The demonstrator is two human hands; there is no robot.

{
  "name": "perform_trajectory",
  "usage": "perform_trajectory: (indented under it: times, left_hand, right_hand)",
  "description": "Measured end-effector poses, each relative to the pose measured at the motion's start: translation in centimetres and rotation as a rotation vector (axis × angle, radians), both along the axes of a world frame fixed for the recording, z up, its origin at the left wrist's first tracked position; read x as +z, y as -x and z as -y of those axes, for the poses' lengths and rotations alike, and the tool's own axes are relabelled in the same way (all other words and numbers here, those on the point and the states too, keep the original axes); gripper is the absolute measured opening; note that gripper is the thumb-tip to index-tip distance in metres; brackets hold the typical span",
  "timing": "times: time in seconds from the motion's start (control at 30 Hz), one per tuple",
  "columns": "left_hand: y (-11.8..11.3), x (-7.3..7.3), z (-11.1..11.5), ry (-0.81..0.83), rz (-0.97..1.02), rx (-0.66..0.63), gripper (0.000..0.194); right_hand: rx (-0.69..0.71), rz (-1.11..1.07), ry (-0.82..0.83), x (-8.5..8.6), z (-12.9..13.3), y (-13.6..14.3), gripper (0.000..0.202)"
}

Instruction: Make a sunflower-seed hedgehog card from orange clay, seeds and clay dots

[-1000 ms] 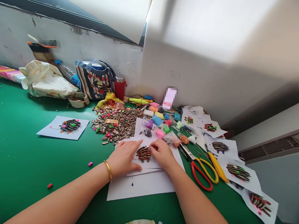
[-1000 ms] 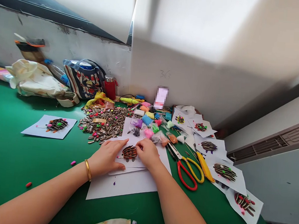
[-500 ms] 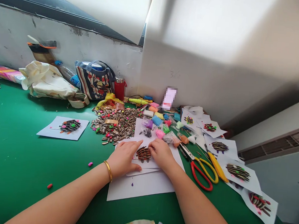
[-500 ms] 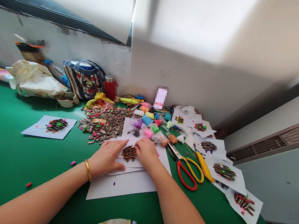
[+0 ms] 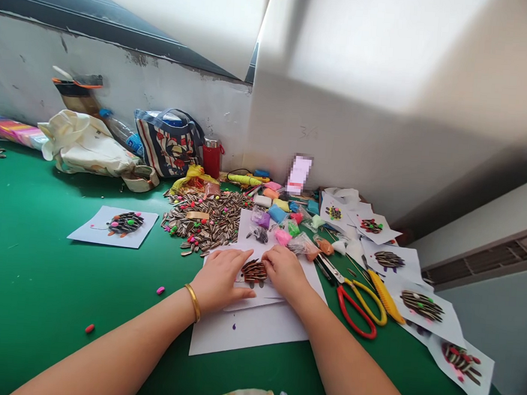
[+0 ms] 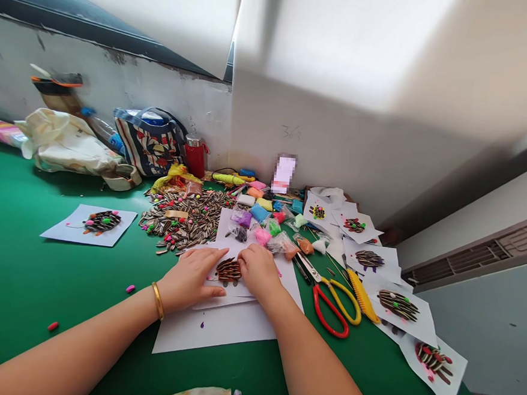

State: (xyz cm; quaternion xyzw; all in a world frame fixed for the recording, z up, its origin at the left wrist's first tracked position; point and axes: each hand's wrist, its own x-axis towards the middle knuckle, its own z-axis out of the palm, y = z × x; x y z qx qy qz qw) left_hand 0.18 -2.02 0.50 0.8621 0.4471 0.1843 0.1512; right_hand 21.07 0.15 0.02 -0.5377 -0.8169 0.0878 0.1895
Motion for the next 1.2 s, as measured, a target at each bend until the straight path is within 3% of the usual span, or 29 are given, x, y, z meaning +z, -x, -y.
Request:
perform_trajectory:
  times: [0.2,0.43,0.93,1.07,1.2]
  left_hand:
    - [-1.3,0.2,0.0,-0.055,-0.028,0.049,0.065]
    - [-1.6,0.2,0.1,-0.065,-0.009,0.056,0.056]
    - [-1.5,-0.2,0.0,-0.056,0.011,0.083,0.063]
    - [-0.9,0.7,-0.6,-0.056,0.077,0.142,0.048]
    - [0.6,3.0,-2.6,-0.031,-0.030,0.207,0.035]
  right_hand:
    - [-0.008,0.010,0.000,-0.1,0.0,0.0,0.014]
    - [0.010,0.027,0.009,-0.1,-0.2,0.0,0.014]
    - [0.018,-0.091,0.001,-0.2,-0.2,-0.8,0.020]
    - [-0.059,-0.210,0.019,-0.7,-0.3,-1.4,0.024]
    - [-0.139,-0.222,0.103,-0.5,-0.3,-1.4,0.023]
